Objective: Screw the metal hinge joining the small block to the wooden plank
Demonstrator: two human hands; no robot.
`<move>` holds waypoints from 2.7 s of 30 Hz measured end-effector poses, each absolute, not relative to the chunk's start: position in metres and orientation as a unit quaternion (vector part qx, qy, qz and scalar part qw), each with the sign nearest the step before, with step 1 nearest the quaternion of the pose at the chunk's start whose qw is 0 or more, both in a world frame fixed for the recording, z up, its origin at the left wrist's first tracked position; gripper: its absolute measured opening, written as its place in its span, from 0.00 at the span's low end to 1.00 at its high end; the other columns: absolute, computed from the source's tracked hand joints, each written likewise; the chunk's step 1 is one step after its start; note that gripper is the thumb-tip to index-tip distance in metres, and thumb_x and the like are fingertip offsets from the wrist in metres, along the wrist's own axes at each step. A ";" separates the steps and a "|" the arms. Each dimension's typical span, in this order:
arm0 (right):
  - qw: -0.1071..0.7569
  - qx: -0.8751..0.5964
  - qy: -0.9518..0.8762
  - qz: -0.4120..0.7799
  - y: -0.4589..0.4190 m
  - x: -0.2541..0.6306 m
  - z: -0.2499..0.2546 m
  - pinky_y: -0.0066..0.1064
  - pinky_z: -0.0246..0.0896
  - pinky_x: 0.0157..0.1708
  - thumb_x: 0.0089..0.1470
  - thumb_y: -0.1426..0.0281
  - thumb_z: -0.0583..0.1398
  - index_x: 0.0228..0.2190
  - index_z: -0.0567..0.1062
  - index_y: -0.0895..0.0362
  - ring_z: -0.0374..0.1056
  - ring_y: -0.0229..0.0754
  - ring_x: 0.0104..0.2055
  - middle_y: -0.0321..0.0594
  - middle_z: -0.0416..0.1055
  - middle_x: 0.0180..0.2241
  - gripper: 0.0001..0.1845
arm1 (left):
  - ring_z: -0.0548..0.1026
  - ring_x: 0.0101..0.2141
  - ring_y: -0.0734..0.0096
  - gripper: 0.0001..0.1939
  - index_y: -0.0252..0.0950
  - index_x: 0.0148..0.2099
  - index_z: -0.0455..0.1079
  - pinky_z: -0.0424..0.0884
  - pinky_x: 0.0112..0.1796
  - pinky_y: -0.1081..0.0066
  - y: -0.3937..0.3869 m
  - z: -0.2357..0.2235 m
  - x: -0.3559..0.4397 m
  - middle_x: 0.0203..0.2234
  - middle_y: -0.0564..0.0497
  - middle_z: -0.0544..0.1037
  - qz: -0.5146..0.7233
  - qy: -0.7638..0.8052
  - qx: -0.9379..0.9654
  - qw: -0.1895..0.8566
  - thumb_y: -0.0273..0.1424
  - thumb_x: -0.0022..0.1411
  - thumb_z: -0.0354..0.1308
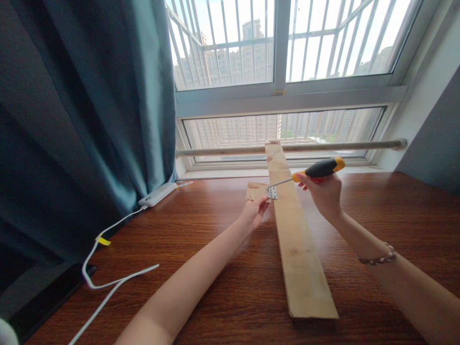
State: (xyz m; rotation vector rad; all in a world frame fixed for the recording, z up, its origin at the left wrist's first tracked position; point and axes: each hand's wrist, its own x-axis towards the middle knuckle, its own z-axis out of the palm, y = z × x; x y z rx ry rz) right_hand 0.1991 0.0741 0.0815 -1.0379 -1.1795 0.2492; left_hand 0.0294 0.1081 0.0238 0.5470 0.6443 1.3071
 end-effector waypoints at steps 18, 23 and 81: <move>0.669 -0.361 -0.528 0.378 0.065 0.203 0.110 0.36 0.72 0.30 0.32 0.68 0.70 0.39 0.67 0.57 0.73 0.45 0.30 0.41 0.75 0.33 0.30 | 0.75 0.28 0.76 0.14 0.30 0.37 0.71 0.72 0.29 0.79 0.110 0.022 0.029 0.32 0.47 0.78 0.592 0.288 0.253 0.709 0.13 0.47 0.59; 0.696 -0.438 -0.526 0.215 0.067 0.194 0.093 0.29 0.68 0.18 0.30 0.65 0.71 0.39 0.70 0.58 0.70 0.41 0.21 0.35 0.73 0.23 0.31 | 0.75 0.28 0.75 0.13 0.31 0.37 0.71 0.73 0.29 0.79 0.112 0.020 0.028 0.31 0.47 0.78 0.592 0.281 0.257 0.710 0.14 0.48 0.60; 0.715 -0.481 -0.405 0.305 0.078 0.204 0.092 0.24 0.64 0.12 0.32 0.64 0.70 0.20 0.73 0.63 0.64 0.35 0.15 0.39 0.71 0.17 0.16 | 0.76 0.31 0.71 0.08 0.28 0.37 0.71 0.72 0.37 0.71 0.106 0.024 0.027 0.33 0.43 0.78 0.548 0.338 0.295 0.706 0.18 0.52 0.58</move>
